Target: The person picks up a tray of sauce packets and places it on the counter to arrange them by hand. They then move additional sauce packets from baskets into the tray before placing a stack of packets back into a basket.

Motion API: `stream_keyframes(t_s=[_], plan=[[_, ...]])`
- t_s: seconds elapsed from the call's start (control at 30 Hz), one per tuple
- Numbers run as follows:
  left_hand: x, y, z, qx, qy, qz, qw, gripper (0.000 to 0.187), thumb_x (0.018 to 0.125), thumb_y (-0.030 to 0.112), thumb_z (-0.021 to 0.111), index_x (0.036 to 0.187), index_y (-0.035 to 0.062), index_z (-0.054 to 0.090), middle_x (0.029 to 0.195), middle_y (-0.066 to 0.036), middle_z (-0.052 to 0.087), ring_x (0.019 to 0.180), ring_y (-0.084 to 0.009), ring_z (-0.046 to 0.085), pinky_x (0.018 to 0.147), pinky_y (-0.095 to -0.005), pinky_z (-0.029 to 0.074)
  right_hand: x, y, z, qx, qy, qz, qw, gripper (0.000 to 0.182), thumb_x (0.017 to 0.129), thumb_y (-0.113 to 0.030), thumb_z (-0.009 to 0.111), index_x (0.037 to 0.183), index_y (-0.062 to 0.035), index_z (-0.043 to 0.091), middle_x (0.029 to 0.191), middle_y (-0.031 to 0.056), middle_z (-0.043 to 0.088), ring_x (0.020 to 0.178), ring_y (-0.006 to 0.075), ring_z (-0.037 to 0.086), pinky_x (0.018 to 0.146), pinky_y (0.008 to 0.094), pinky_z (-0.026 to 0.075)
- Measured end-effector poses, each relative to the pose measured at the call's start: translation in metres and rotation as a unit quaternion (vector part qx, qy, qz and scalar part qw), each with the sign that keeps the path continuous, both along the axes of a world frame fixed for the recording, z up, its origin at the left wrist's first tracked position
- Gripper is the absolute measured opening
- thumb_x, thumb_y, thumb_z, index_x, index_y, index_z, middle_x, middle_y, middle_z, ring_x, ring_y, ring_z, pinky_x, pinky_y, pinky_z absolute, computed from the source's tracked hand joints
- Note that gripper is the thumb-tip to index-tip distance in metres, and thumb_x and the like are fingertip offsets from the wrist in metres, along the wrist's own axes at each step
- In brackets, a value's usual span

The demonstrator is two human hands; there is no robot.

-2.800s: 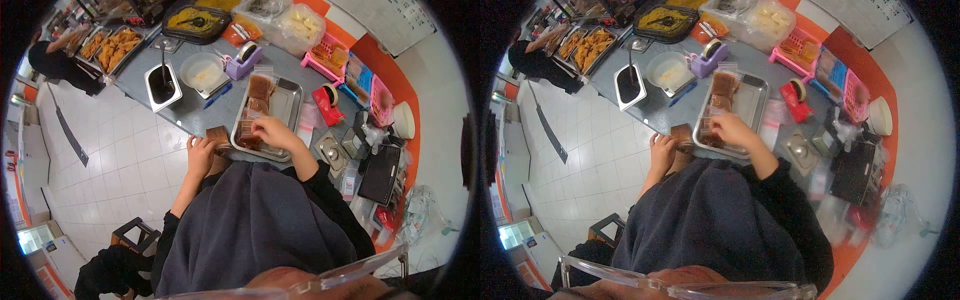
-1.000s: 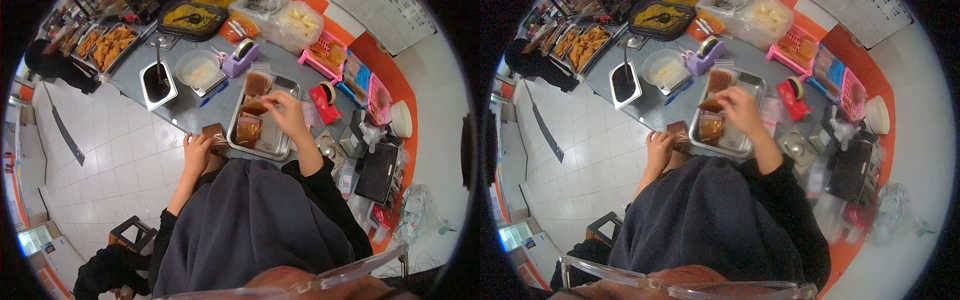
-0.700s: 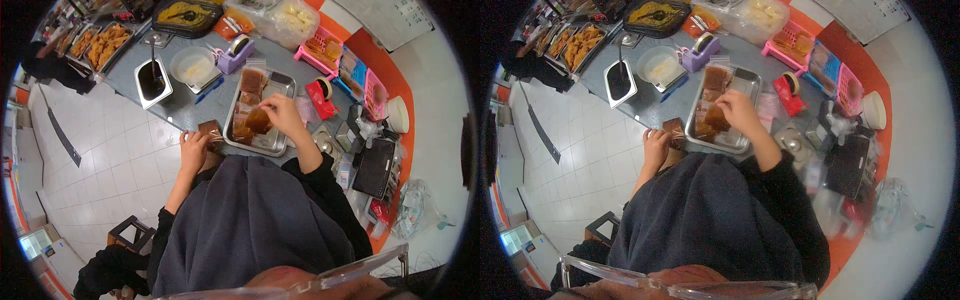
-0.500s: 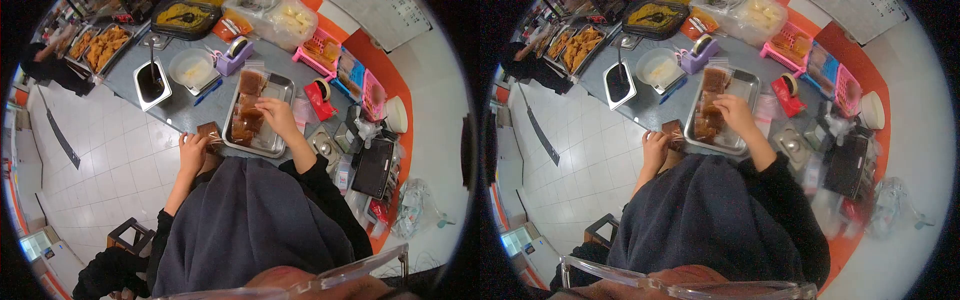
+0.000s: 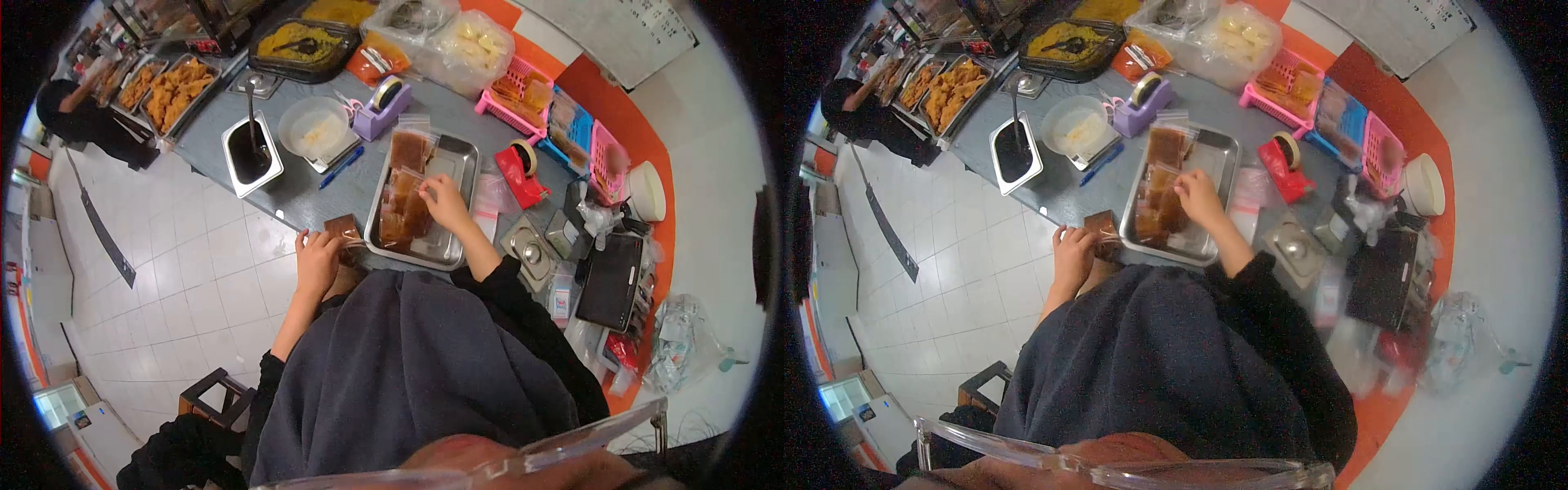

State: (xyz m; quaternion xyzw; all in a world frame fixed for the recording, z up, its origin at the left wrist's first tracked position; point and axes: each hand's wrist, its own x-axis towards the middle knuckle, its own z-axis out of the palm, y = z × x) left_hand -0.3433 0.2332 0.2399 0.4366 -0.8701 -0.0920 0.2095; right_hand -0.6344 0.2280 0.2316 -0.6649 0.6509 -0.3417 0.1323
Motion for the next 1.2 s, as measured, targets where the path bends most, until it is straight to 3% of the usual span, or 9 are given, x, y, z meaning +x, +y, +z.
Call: stream_keyframes(t_s=[0.2, 0.3, 0.37, 0.5, 0.57, 0.8, 1.0, 1.07, 1.2], plan=[[0.001, 0.000, -0.003, 0.001, 0.002, 0.003, 1.000, 0.015, 0.073, 0.007, 0.058, 0.086, 0.0116, 0.062, 0.082, -0.004, 0.055, 0.086, -0.0205, 0.053, 0.095, -0.0443, 0.030, 0.004, 0.012, 0.014, 0.092, -0.130, -0.044, 0.986, 0.008, 0.078, -0.007, 0.058, 0.083, -0.0016, 0.059, 0.092, 0.0146, 0.055, 0.086, 0.0320, 0.054, 0.076, 0.0394, 0.043], [0.000, 0.000, -0.004, 0.006, 0.005, 0.002, 1.000, 0.014, 0.074, 0.008, 0.057, 0.086, 0.0114, 0.062, 0.082, -0.004, 0.055, 0.086, -0.0207, 0.053, 0.095, -0.0443, 0.030, -0.002, 0.016, 0.022, 0.103, -0.053, 0.008, 0.993, 0.009, 0.076, -0.008, 0.057, 0.082, -0.0016, 0.060, 0.087, 0.0160, 0.057, 0.086, 0.0317, 0.054, 0.076, 0.0396, 0.043], [-0.001, -0.001, -0.004, 0.005, -0.001, 0.006, 1.000, 0.013, 0.074, 0.008, 0.057, 0.086, 0.0114, 0.062, 0.082, -0.004, 0.055, 0.086, -0.0207, 0.053, 0.094, -0.0443, 0.030, -0.002, 0.016, 0.044, 0.231, -0.035, 0.131, 0.963, 0.011, 0.075, -0.010, 0.058, 0.083, -0.0021, 0.061, 0.083, 0.0173, 0.057, 0.086, 0.0328, 0.054, 0.076, 0.0397, 0.043], [0.000, -0.002, -0.002, 0.002, -0.003, 0.003, 1.000, 0.019, 0.073, 0.006, 0.057, 0.089, 0.0138, 0.063, 0.082, -0.002, 0.058, 0.086, -0.0200, 0.053, 0.095, -0.0443, 0.030, -0.007, -0.003, 0.048, 0.187, -0.056, 0.148, 0.969, 0.012, 0.075, -0.012, 0.057, 0.080, -0.0017, 0.060, 0.087, 0.0182, 0.056, 0.088, 0.0341, 0.053, 0.078, 0.0400, 0.043], [0.000, -0.002, -0.002, -0.003, 0.001, -0.001, 1.000, 0.019, 0.073, 0.006, 0.057, 0.089, 0.0146, 0.064, 0.083, -0.001, 0.058, 0.086, -0.0200, 0.053, 0.095, -0.0445, 0.030, -0.007, -0.021, 0.024, 0.095, 0.001, 0.014, 0.995, 0.013, 0.076, -0.012, 0.057, 0.081, -0.0002, 0.059, 0.090, 0.0190, 0.055, 0.090, 0.0350, 0.052, 0.079, 0.0397, 0.042], [0.003, -0.003, -0.001, -0.005, -0.008, -0.007, 1.000, 0.019, 0.071, 0.004, 0.054, 0.085, 0.0139, 0.063, 0.081, -0.003, 0.055, 0.086, -0.0208, 0.052, 0.095, -0.0453, 0.029, 0.000, -0.026, 0.008, 0.036, 0.006, -0.025, 0.999, 0.014, 0.078, -0.008, 0.057, 0.089, 0.0007, 0.056, 0.089, 0.0192, 0.056, 0.087, 0.0362, 0.053, 0.079, 0.0399, 0.043], [0.002, -0.004, -0.003, 0.004, -0.003, -0.013, 1.000, 0.020, 0.070, 0.005, 0.055, 0.087, 0.0145, 0.062, 0.082, -0.002, 0.055, 0.087, -0.0206, 0.052, 0.095, -0.0455, 0.029, 0.008, 0.003, 0.064, 0.160, -0.116, 0.071, 0.978, 0.018, 0.076, -0.008, 0.059, 0.092, 0.0010, 0.058, 0.082, 0.0172, 0.061, 0.078, 0.0307, 0.059, 0.072, 0.0375, 0.046], [0.002, -0.004, -0.004, -0.006, -0.011, -0.014, 1.000, 0.019, 0.071, 0.005, 0.055, 0.086, 0.0142, 0.062, 0.082, -0.002, 0.055, 0.088, -0.0204, 0.052, 0.096, -0.0454, 0.029, 0.010, 0.012, 0.077, 0.222, -0.040, 0.268, 0.937, 0.017, 0.075, -0.009, 0.060, 0.089, 0.0007, 0.060, 0.085, 0.0175, 0.062, 0.079, 0.0285, 0.060, 0.071, 0.0367, 0.046], [0.003, -0.003, -0.007, -0.017, -0.033, -0.003, 0.999, 0.019, 0.070, 0.005, 0.055, 0.085, 0.0138, 0.063, 0.082, -0.002, 0.055, 0.088, -0.0203, 0.052, 0.096, -0.0451, 0.029, 0.019, 0.007, 0.061, 0.236, -0.031, 0.228, 0.944, 0.015, 0.075, -0.008, 0.057, 0.086, 0.0012, 0.061, 0.084, 0.0187, 0.062, 0.080, 0.0320, 0.059, 0.071, 0.0400, 0.045]])
